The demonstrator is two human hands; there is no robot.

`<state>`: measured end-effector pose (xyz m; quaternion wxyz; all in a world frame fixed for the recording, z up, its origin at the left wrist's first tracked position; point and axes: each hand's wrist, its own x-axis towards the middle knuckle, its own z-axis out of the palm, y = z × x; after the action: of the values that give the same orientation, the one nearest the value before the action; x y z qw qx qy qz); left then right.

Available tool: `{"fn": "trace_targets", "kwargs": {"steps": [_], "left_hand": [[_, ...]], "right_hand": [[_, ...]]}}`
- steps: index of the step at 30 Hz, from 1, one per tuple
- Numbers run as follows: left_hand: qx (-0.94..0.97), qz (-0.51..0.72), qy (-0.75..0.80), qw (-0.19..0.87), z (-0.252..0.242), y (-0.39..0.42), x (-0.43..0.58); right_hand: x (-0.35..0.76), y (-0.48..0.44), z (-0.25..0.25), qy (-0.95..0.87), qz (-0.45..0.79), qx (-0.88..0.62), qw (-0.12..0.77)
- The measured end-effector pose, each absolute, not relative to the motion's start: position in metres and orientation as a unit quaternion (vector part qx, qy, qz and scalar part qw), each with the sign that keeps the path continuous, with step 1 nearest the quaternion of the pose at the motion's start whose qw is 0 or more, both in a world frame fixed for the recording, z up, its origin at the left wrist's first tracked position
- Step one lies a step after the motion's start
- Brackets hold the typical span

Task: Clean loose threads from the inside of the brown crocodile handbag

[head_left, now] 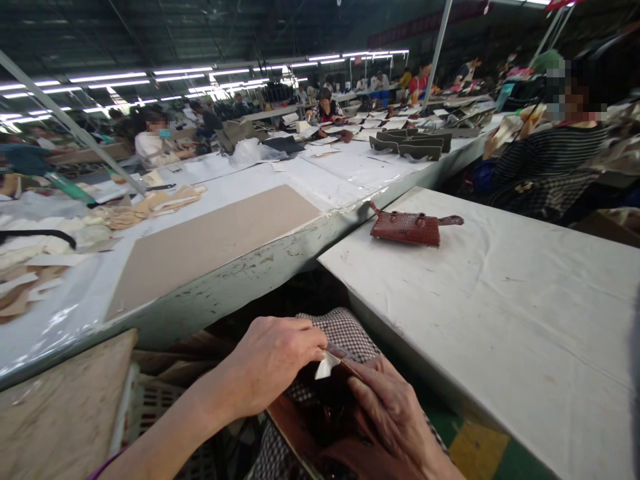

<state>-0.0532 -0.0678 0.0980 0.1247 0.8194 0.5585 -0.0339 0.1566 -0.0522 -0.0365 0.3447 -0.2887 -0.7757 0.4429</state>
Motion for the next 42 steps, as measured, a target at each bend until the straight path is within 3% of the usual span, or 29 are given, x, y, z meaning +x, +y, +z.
{"fn": "trace_targets", "kwargs": {"steps": [4,12,15,20,27,34,42], "left_hand": [[0.808,-0.05,0.569,0.142,0.099,-0.068,-0.053],[0.804,-0.028,0.577,0.14,0.101,-0.079,-0.056],[0.789,0.005,0.594,0.156,0.104,-0.084,-0.058],[0.637,0.127,0.714,0.26,0.119,-0.103,-0.067],[0.438,0.208,0.84,0.243,0.121,-0.133,-0.058],[0.488,0.3,0.777,0.261,0.12,-0.136,-0.074],[0.501,0.33,0.754,0.269,0.09,-0.13,-0.072]], "right_hand": [[0.156,-0.054,-0.036,-0.792,0.386,-0.245,0.404],[0.148,-0.032,0.01,-0.812,0.504,-0.192,0.224],[0.132,-0.029,0.011,-0.85,0.442,-0.16,0.239],[0.113,-0.034,-0.026,-0.864,0.306,-0.198,0.348],[0.112,-0.029,-0.027,-0.929,0.21,-0.166,0.257],[0.114,-0.039,0.008,-0.9,0.127,-0.226,0.349],[0.125,-0.021,-0.003,-0.944,0.109,-0.16,0.268]]}}
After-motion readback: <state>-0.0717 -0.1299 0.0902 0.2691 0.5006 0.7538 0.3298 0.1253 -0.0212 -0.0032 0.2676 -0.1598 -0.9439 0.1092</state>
